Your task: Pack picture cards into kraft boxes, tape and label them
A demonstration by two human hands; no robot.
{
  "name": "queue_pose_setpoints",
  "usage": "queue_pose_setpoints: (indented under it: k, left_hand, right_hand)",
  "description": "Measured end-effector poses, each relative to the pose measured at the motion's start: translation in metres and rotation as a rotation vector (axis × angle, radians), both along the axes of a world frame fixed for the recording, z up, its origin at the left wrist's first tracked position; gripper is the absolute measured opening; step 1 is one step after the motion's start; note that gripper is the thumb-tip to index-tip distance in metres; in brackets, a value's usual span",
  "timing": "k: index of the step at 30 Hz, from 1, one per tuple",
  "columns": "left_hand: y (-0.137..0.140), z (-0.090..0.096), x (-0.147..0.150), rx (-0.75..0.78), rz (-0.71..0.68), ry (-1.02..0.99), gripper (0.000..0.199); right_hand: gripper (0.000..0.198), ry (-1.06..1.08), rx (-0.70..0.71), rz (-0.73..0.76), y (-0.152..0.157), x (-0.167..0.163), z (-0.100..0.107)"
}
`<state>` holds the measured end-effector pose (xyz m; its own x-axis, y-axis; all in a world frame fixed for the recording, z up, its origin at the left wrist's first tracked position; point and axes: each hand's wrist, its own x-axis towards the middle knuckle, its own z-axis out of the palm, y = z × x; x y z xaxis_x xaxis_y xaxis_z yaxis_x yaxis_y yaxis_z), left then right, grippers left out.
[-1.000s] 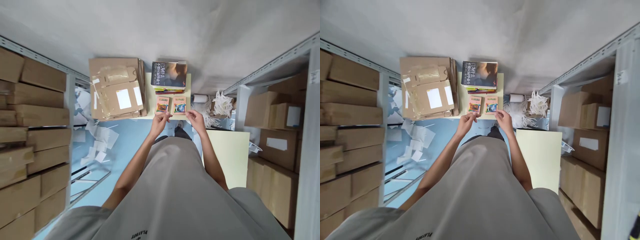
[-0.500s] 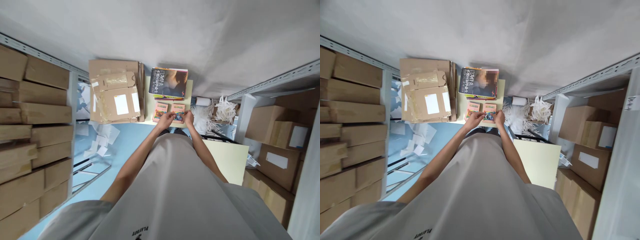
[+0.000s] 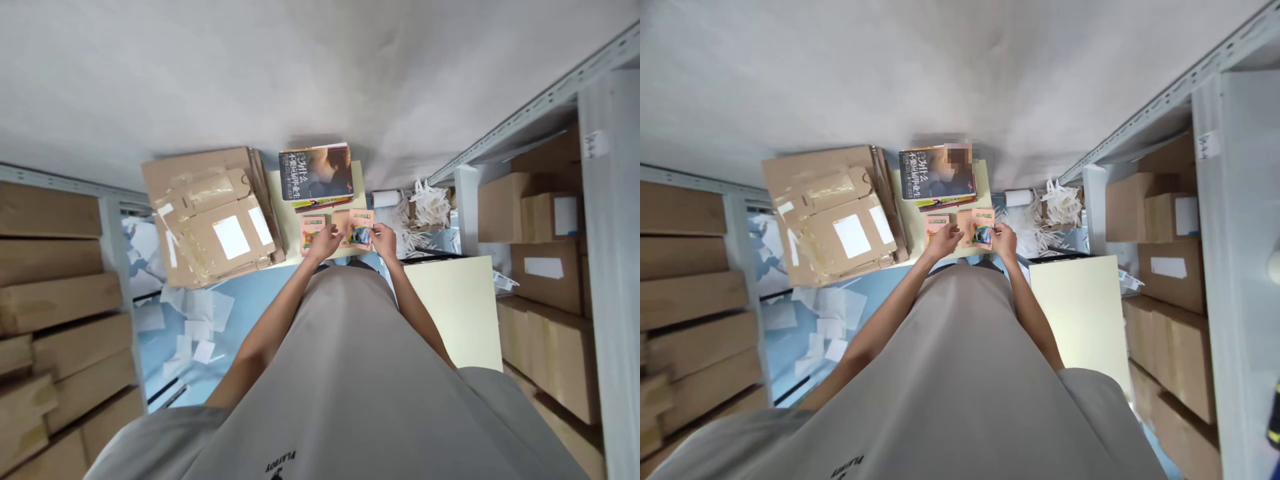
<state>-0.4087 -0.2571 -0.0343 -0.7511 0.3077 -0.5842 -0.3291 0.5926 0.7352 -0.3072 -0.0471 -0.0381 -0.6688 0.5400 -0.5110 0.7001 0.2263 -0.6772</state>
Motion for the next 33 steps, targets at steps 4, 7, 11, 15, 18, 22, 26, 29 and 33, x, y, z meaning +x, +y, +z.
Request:
queue_pose_setpoints:
  k: [4,7,11,15,18,22,26,29,33]
  left_hand:
    - [0.005,0.01,0.01,0.114,-0.094,0.038,0.036]
    - [0.007,0.019,0.028,0.321,-0.189,-0.019,0.044]
    - [0.007,0.028,0.06,0.463,-0.341,-0.214,0.059]
    - [0.013,0.034,0.095,0.491,-0.466,-0.393,0.064]
    - [0.025,0.046,0.119,0.505,-0.563,-0.45,0.062]
    - [0.044,0.073,0.147,0.548,-0.7,-0.474,0.06]
    - [0.066,0.096,0.17,0.549,-0.778,-0.453,0.061]
    - [0.087,0.103,0.192,0.525,-0.795,-0.457,0.067]
    - [0.122,0.1,0.236,0.488,-0.791,-0.406,0.071]
  right_hand:
    - [0.062,0.246,-0.242,-0.285,-0.017,0.05,0.022]
    - [0.074,0.355,-0.296,-0.455,-0.038,0.09,0.043]
    - [0.073,0.387,-0.233,-0.673,-0.072,0.147,0.073]
    - [0.07,0.444,-0.213,-0.86,-0.106,0.204,0.101]
    - [0.068,0.514,-0.185,-0.999,-0.126,0.242,0.115]
    - [0.067,0.617,-0.123,-1.172,-0.138,0.278,0.123]
    - [0.068,0.688,-0.072,-1.231,-0.132,0.304,0.125]
    - [0.067,0.722,-0.059,-1.229,-0.117,0.327,0.125]
    - [0.063,0.723,-0.003,-1.219,-0.088,0.367,0.117]
